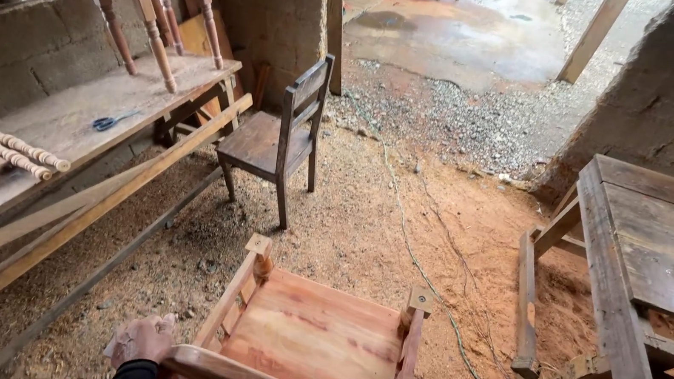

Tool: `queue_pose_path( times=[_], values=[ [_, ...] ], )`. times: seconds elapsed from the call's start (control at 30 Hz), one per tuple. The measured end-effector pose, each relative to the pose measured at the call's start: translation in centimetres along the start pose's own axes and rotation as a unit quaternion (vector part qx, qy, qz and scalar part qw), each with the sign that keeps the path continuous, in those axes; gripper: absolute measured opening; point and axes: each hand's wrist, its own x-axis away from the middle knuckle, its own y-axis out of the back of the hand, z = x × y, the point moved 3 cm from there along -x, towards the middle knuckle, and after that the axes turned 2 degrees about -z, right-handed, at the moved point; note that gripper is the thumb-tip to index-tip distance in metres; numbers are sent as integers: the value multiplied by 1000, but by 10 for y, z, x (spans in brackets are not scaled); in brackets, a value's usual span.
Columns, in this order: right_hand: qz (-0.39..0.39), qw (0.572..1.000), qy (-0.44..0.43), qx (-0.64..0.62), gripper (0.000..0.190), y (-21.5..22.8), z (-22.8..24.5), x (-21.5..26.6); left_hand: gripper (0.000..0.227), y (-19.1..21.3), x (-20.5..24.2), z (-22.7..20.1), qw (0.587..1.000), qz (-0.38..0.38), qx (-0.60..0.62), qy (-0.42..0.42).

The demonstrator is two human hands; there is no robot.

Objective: Sanding the wooden surfaces of a chair using a sandpaper block to prepare it for finishing.

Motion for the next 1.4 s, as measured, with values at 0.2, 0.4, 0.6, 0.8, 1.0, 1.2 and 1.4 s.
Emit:
queue_pose_path(
  times=[0.2, 0.4, 0.6, 0.8, 1.0, 1.2, 1.4],
  values=[
    [-68, 995, -53, 43, 38, -11, 49, -5, 41, 21, 2, 6, 997, -34, -70, 21],
    [-90, 991, 7, 95, 41, -40, 42, -23, 55, -48, -45, 69, 990, 55, 89, 98],
    [85, 992, 82, 38, 45, -25, 133, -96, 48, 17, -20, 27, 989, 60, -77, 112],
    [288, 928, -149, -183, 61, -76, 80, -191, 44, 88, 0, -27, 966, 106, -71, 227],
    [263, 880, -240, -314, 52, -83, 73, -150, 44, 74, 18, -5, 972, 78, -73, 207],
    [282, 916, -195, -207, 56, -22, 115, -122, 37, 76, 18, -8, 981, 36, -48, 184],
    [294, 926, -93, -217, 58, -132, 67, -234, 36, 87, 16, -13, 988, -6, -53, 143]
  ],
)
